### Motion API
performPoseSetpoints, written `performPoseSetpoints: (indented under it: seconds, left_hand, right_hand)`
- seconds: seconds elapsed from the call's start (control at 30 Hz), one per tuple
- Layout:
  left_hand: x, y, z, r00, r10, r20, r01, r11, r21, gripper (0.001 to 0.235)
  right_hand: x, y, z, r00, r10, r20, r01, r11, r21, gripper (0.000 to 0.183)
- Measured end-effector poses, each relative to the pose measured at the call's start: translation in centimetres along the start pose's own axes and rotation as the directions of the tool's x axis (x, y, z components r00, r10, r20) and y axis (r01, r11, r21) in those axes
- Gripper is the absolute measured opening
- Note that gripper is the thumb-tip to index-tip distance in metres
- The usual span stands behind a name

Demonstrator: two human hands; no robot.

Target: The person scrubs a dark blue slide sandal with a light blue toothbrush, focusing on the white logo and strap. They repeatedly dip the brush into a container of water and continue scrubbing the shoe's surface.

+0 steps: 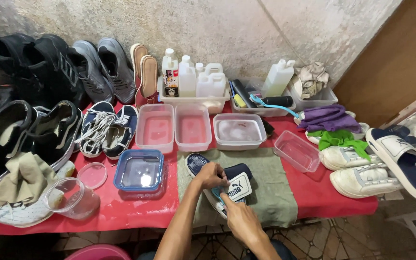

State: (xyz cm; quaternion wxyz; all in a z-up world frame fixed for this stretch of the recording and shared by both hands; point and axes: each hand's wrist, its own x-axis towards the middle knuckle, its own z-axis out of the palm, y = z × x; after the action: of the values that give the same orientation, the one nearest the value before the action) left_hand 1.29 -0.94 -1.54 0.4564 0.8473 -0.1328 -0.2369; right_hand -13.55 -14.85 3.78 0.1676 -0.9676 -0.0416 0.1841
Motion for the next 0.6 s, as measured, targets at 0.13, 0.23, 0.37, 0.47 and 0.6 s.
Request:
performPoseSetpoints:
  seconds: [0.13, 0.23, 0.37, 0.47, 0.6]
  left_hand:
    - [0.9, -0.2, 0.1, 1.000, 0.002, 0.009, -0.002, 0.999, 0.040, 0.013]
    - [0.8, 0.0, 0.2, 0.998, -0.061, 0.024, 0.060, 0.996, 0.060, 0.017]
    - [1.9, -0.5, 0.2, 1.000, -0.026, -0.001, 0.026, 0.993, 0.118, 0.014]
    - [2.5, -1.2, 0.4, 1.000, -0.019, 0.009, 0.018, 0.995, 0.103, 0.016]
    - [2.8, -1.4, 0.8, 0.999, -0.024, 0.042, 0.019, 0.992, 0.127, 0.018]
  right_hand:
    - [-3.0, 0.5, -0.9, 0.990, 0.026, 0.141, -0.012, 0.995, -0.101, 0.056]
    - [-2.4, -0.7, 0.2, 0.946, 0.149, 0.289, -0.075, 0.965, -0.252, 0.092]
    - [2.1, -1.2, 3.1, 0.996, -0.087, -0.025, 0.076, 0.951, -0.298, 0.060]
    - [0.8, 0.7, 3.8, 0.992, -0.122, -0.034, 0.100, 0.922, -0.374, 0.063]
    - [-1.0, 2.0, 4.9, 0.995, -0.013, 0.096, 0.052, 0.909, -0.414, 0.087]
